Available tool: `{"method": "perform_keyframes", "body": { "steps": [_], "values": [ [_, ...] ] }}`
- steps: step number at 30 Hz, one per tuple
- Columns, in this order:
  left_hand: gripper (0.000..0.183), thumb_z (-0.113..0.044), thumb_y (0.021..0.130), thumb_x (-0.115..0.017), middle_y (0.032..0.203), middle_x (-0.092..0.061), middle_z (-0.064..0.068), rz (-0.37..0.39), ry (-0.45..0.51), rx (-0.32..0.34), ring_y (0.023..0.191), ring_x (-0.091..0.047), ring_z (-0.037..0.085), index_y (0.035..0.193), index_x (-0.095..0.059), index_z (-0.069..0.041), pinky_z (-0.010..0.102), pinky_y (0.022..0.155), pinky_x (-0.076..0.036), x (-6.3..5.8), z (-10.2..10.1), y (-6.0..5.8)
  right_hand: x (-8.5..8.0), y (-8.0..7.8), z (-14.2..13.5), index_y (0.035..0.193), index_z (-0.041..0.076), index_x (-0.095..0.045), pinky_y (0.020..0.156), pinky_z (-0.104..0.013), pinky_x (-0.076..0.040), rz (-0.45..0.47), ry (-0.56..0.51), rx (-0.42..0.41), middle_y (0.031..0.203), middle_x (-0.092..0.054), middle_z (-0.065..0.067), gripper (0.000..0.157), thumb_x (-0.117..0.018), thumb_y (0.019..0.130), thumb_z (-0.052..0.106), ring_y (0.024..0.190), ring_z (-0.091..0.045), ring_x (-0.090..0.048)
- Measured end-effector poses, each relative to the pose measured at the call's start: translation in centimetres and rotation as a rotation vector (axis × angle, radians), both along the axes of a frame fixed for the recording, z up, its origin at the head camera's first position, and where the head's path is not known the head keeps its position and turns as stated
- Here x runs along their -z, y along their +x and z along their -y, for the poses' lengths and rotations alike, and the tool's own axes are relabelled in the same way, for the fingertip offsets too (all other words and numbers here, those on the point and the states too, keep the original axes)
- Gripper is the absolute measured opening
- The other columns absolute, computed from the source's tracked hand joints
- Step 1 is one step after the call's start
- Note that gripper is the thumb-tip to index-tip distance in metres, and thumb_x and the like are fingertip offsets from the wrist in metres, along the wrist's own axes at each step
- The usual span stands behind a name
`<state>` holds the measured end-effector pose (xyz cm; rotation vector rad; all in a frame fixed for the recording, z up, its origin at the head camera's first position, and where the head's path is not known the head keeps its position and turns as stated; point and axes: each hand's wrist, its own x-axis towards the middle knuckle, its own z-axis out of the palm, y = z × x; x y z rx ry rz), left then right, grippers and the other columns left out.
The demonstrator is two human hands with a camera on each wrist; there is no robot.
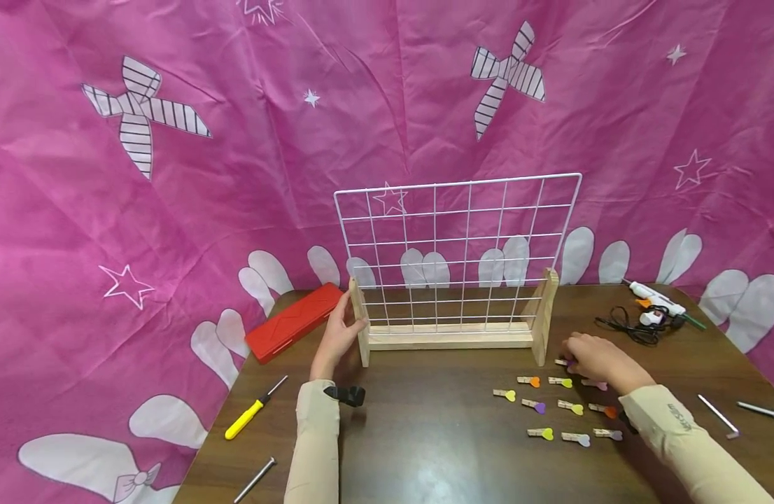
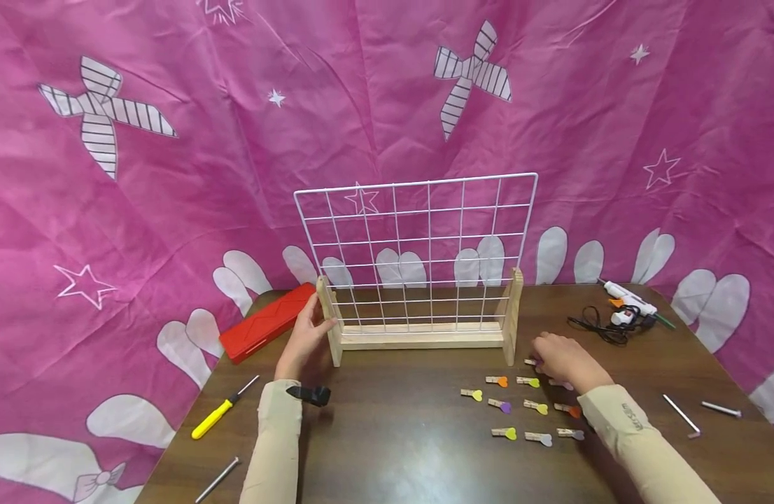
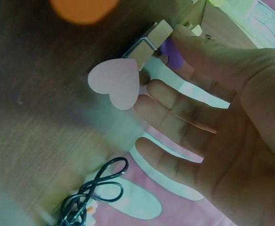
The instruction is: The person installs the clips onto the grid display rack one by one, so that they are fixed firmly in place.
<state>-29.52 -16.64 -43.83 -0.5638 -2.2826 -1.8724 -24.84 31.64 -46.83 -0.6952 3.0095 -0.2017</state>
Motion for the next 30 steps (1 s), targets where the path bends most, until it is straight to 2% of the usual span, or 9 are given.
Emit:
{"method": "perform_keyframes", "body": {
  "steps": [8,15,20,25,30],
  "values": [
    [0.066,0.012,0.082,-0.055,0.137,-0.038,0.028,0.008,-0.016,-0.005,0.125,-0.038,0.04,0.141,-0.027,0.005,0.05,0.101,-0.033,0.2,-0.5,0.1,-0.1,0.0,-0.3,0.069,0.013,-0.052,0.051,-0.032,-0.038,0.008,-0.002,0.01,0.069,-0.046,0.002,0.023,-0.073,0.071,0.005,0.059,-0.015,-0.045],
    [0.065,0.012,0.082,-0.056,0.137,-0.037,0.029,0.022,-0.021,-0.011,0.127,-0.036,0.041,0.14,-0.027,0.006,0.05,0.103,-0.03,0.4,-0.2,0.5,-0.4,-0.2,-0.8,0.065,0.017,-0.053,0.047,-0.03,-0.037,0.007,-0.098,0.065,0.061,-0.048,0.007,0.02,-0.072,0.072,0.014,0.054,-0.01,-0.045],
    [0.065,0.012,0.083,-0.055,0.137,-0.037,0.03,0.02,-0.018,-0.011,0.127,-0.035,0.042,0.14,-0.026,0.006,0.05,0.104,-0.028,0.4,-0.2,0.5,-1.8,-0.1,-1.2,0.067,0.014,-0.058,0.047,-0.031,-0.04,-0.058,-0.169,0.075,0.061,-0.054,0.008,0.014,-0.072,0.069,0.012,0.055,-0.009,-0.048],
    [0.065,0.013,0.082,-0.055,0.137,-0.036,0.029,0.009,-0.014,-0.01,0.127,-0.035,0.041,0.141,-0.026,0.007,0.051,0.103,-0.029,0.4,-0.1,0.6,-3.6,0.2,-1.5,0.066,0.014,-0.056,0.049,-0.029,-0.038,-0.127,-0.216,0.08,0.058,-0.053,0.01,0.015,-0.07,0.065,0.008,0.053,-0.009,-0.045],
    [0.065,0.012,0.082,-0.055,0.137,-0.037,0.03,0.015,-0.009,-0.007,0.126,-0.037,0.041,0.141,-0.027,0.005,0.051,0.102,-0.031,0.6,-0.3,0.7,-5.4,0.8,-1.7,0.067,0.015,-0.054,0.049,-0.027,-0.035,-0.142,-0.239,0.092,0.056,-0.053,0.011,0.017,-0.07,0.066,0.008,0.052,-0.009,-0.042]
  ]
}}
